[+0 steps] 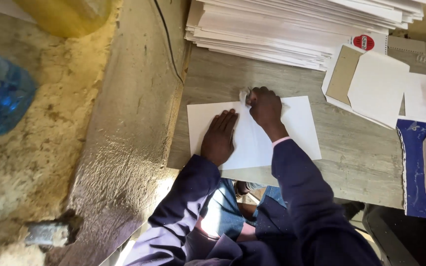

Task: A person is seen manually folding and assembling paper folders at a workstation in a print shop.

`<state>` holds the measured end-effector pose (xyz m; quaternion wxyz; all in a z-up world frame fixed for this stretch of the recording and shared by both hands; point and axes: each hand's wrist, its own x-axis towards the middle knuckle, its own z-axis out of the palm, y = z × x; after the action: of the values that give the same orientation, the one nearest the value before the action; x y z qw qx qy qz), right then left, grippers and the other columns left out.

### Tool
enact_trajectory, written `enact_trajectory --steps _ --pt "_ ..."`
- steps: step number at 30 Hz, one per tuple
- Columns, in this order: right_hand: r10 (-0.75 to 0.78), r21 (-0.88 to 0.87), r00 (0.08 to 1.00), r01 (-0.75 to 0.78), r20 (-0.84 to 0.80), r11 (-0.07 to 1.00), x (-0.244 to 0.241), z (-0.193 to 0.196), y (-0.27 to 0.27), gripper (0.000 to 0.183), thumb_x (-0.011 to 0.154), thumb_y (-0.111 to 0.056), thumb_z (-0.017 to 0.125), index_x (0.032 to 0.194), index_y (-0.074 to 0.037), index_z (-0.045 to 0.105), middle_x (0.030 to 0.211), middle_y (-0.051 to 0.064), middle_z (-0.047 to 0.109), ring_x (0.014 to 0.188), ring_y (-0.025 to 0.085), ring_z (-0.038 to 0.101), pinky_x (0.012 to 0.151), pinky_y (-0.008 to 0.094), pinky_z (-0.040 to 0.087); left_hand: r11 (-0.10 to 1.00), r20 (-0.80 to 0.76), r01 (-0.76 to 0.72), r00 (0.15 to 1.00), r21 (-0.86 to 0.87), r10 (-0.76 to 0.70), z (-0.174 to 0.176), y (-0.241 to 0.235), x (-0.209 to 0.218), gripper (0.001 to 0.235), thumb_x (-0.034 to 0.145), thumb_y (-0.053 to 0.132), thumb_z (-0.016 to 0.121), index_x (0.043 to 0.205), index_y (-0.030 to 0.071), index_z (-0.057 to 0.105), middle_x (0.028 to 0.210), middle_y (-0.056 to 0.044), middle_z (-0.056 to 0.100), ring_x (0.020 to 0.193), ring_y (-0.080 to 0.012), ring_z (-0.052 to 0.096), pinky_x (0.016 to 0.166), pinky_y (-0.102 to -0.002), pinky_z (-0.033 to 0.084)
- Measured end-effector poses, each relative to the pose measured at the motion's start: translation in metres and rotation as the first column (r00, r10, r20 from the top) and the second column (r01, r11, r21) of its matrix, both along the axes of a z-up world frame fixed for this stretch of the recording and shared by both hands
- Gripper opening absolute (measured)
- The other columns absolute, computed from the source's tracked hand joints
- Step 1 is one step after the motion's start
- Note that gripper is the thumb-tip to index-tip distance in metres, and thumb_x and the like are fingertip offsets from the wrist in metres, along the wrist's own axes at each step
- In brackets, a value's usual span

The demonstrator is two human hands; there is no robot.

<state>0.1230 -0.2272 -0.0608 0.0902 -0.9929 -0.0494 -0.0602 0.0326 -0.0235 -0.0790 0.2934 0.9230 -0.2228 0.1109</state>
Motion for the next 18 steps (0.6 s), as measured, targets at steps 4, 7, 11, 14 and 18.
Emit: enact_trajectory --steps 4,7,11,14,18 --pt "0.005 0.093 1.000 -0.006 0.013 0.996 -0.050 -0.008 0.020 0.010 0.098 -0.017 0.070 0.090 -0.012 0.069 0.087 0.010 0.067 0.084 0.040 0.070 0.073 0.053 0.054 0.987 0.049 -0.146 0.988 0.062 0.144 0.013 0.004 -0.001 0.051 0.111 0.017 0.052 0.160 0.001 0.047 0.168 -0.023 0.045 0.158 -0.0378 0.041 0.134 -0.053 0.026" --pt "0.128 0.117 0.992 -0.129 0.012 0.985 -0.144 0.004 0.039 0.004 0.094 -0.012 0.071 0.090 -0.012 0.071 0.086 0.009 0.068 0.083 0.038 0.071 0.071 0.051 0.055 0.962 0.066 -0.253 0.967 0.099 0.247 0.015 0.003 0.000 0.052 0.111 0.019 0.052 0.157 -0.002 0.047 0.169 -0.025 0.042 0.159 -0.0401 0.037 0.134 -0.056 0.021" --pt "0.193 0.162 0.981 -0.187 -0.019 0.969 -0.188 0.017 0.047 0.011 0.086 -0.009 0.071 0.095 -0.014 0.070 0.092 0.007 0.067 0.085 0.038 0.070 0.071 0.050 0.055 0.962 0.065 -0.247 0.968 0.115 0.241 -0.001 0.000 0.006 0.051 0.111 0.018 0.051 0.157 -0.002 0.047 0.170 -0.025 0.041 0.160 -0.0400 0.035 0.135 -0.054 0.018" --pt "0.151 0.120 0.987 -0.143 -0.054 0.982 -0.122 -0.017 0.037 0.011 0.094 -0.004 0.064 0.100 -0.010 0.070 0.093 0.011 0.065 0.086 0.041 0.071 0.071 0.051 0.054 0.973 0.062 -0.209 0.977 0.103 0.203 0.012 0.003 -0.001 0.052 0.110 0.019 0.052 0.158 -0.002 0.047 0.170 -0.025 0.041 0.160 -0.0397 0.036 0.135 -0.054 0.018" --pt "0.077 0.080 0.997 -0.078 0.020 0.994 -0.023 0.000 0.046 0.004 0.097 -0.013 0.066 0.099 -0.010 0.067 0.093 0.011 0.065 0.085 0.042 0.072 0.071 0.054 0.053 0.975 0.070 -0.208 0.977 0.077 0.203 0.008 0.003 0.000 0.051 0.111 0.016 0.050 0.158 -0.001 0.047 0.170 -0.025 0.041 0.160 -0.0399 0.036 0.135 -0.055 0.018"
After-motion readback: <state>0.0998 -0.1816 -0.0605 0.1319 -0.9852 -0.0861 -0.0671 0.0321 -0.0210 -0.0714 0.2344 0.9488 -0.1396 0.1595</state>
